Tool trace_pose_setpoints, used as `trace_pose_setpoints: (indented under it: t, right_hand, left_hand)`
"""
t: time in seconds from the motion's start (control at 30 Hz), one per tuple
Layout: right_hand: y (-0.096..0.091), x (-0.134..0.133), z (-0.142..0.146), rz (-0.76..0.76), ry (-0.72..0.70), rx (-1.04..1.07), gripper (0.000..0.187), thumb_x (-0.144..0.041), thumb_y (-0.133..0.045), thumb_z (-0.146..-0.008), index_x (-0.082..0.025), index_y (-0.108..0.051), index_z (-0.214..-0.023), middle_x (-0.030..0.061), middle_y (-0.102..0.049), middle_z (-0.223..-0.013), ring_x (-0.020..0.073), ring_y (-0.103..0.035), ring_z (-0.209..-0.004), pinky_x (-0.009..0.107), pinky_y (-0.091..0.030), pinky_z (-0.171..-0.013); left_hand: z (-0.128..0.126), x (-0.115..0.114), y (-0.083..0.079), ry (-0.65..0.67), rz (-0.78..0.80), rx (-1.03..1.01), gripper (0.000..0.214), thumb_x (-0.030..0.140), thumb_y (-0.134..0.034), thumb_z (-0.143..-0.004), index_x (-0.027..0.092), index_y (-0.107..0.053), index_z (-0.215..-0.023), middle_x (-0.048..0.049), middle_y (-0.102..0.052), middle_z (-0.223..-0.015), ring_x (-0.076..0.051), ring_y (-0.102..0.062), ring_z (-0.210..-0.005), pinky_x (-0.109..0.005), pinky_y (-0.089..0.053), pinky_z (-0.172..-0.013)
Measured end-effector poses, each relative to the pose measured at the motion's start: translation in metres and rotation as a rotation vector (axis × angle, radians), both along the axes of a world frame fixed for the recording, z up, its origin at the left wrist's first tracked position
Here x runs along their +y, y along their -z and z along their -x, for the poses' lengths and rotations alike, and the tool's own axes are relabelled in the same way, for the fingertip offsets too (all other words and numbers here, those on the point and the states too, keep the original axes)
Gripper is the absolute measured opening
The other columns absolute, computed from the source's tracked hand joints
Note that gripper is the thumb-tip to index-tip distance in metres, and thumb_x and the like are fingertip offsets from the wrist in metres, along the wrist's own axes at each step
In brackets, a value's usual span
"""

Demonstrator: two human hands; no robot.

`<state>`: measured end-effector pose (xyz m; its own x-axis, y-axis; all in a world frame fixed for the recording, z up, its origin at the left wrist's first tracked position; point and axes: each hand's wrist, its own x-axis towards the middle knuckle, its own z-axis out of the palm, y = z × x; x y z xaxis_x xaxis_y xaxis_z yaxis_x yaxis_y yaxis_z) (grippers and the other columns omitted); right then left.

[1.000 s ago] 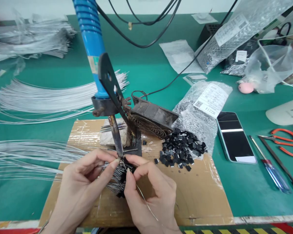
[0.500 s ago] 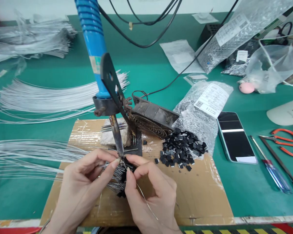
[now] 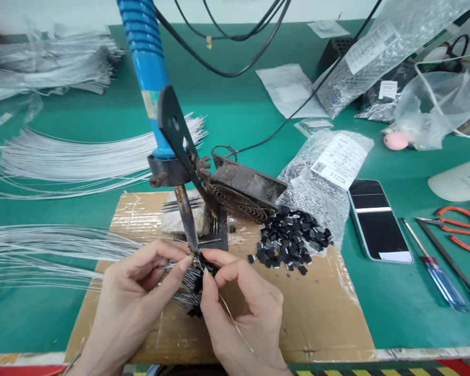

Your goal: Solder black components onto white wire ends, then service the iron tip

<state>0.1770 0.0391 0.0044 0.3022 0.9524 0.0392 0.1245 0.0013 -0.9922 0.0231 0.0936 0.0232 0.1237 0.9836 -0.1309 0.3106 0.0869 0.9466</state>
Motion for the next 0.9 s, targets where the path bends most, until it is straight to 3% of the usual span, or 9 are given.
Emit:
trace_pose_setpoints:
  t: [0.4, 0.77, 0.9]
  right_hand:
    - [-0.0023, 0.0008, 0.0027, -0.013, 0.013, -0.001, 0.020, -0.020, -0.072, -0.099, -0.023, -0.066, -0.081, 0.0089, -0.082, -0.117, 0.0227, -0.081, -0.106, 0.027, -0.063, -0.091]
    - [0.0029, 0.0011, 0.0025, -0.042, -0.006, -0.006, 0.019, -0.017, -0.071, -0.100, -0.025, -0.064, -0.084, -0.0009, -0.081, -0.119, 0.0148, -0.080, -0.107, 0.019, -0.058, -0.093]
    - [0.0022, 0.0013, 0.0030, -0.068, -0.002, -0.010, 0.019, -0.016, -0.071, -0.100, -0.025, -0.065, -0.085, -0.0001, -0.081, -0.119, 0.0152, -0.081, -0.106, 0.019, -0.058, -0.093]
  left_hand:
    - [-0.0016, -0.0030, -0.0030, -0.040, -0.022, 0.014, 0.015, 0.019, -0.071, -0.093, 0.022, -0.073, -0.078, -0.0020, -0.080, -0.091, -0.012, -0.069, -0.071, -0.019, -0.045, -0.055]
    - [0.0000, -0.0001, 0.0026, 0.012, -0.015, -0.001, 0.015, 0.017, -0.070, -0.094, 0.022, -0.072, -0.080, -0.0004, -0.079, -0.091, -0.011, -0.070, -0.073, -0.016, -0.047, -0.058]
    - [-0.0016, 0.0000, 0.0001, -0.009, -0.034, -0.028, 0.016, 0.016, -0.070, -0.093, 0.023, -0.072, -0.079, 0.0006, -0.080, -0.090, -0.010, -0.071, -0.073, -0.015, -0.049, -0.058]
